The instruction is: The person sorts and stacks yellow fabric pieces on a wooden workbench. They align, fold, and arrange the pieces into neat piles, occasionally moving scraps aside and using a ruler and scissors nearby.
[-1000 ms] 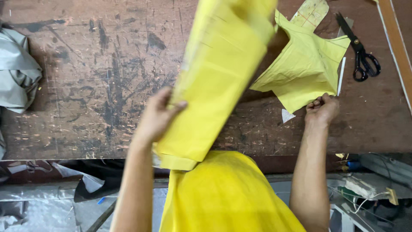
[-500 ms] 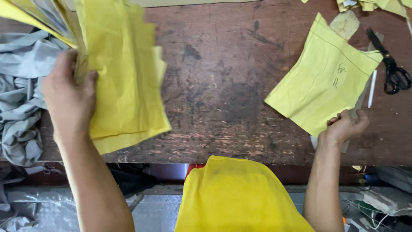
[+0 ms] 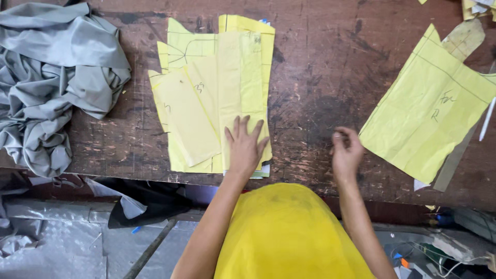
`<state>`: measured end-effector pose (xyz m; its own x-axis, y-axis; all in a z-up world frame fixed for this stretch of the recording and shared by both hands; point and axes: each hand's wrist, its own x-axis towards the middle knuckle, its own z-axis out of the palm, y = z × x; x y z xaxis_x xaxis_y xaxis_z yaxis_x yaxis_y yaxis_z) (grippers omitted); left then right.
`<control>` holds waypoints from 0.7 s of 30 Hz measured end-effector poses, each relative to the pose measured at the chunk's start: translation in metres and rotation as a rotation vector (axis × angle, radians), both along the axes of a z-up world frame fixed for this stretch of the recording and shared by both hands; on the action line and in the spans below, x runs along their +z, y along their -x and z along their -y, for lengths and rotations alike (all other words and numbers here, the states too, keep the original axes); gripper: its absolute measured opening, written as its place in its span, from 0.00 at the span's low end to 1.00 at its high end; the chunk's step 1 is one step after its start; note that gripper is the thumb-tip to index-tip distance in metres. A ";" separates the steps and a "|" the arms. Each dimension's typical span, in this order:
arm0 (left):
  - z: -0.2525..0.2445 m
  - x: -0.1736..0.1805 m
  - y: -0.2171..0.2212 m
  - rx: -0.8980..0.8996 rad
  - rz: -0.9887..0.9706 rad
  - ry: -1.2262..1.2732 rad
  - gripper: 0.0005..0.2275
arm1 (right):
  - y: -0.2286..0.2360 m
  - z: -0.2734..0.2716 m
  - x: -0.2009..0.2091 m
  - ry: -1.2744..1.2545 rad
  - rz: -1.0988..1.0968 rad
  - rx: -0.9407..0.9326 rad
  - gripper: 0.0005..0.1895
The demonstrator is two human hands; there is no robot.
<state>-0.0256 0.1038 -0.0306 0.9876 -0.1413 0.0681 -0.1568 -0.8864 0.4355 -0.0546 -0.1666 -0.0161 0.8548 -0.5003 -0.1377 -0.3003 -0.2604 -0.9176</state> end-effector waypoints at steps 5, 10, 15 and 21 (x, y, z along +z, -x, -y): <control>-0.054 -0.008 -0.005 0.292 0.033 0.239 0.29 | -0.001 -0.057 -0.009 -0.053 -0.129 0.177 0.09; -0.059 -0.023 -0.020 0.375 -0.148 0.487 0.42 | -0.033 -0.112 -0.025 -0.151 -0.234 0.351 0.17; -0.032 -0.031 -0.032 0.288 -0.435 0.766 0.34 | -0.061 -0.138 -0.041 -0.215 -0.347 0.417 0.16; -0.026 -0.048 -0.021 0.391 -0.188 0.547 0.37 | -0.043 -0.126 -0.043 -0.046 -0.245 0.178 0.23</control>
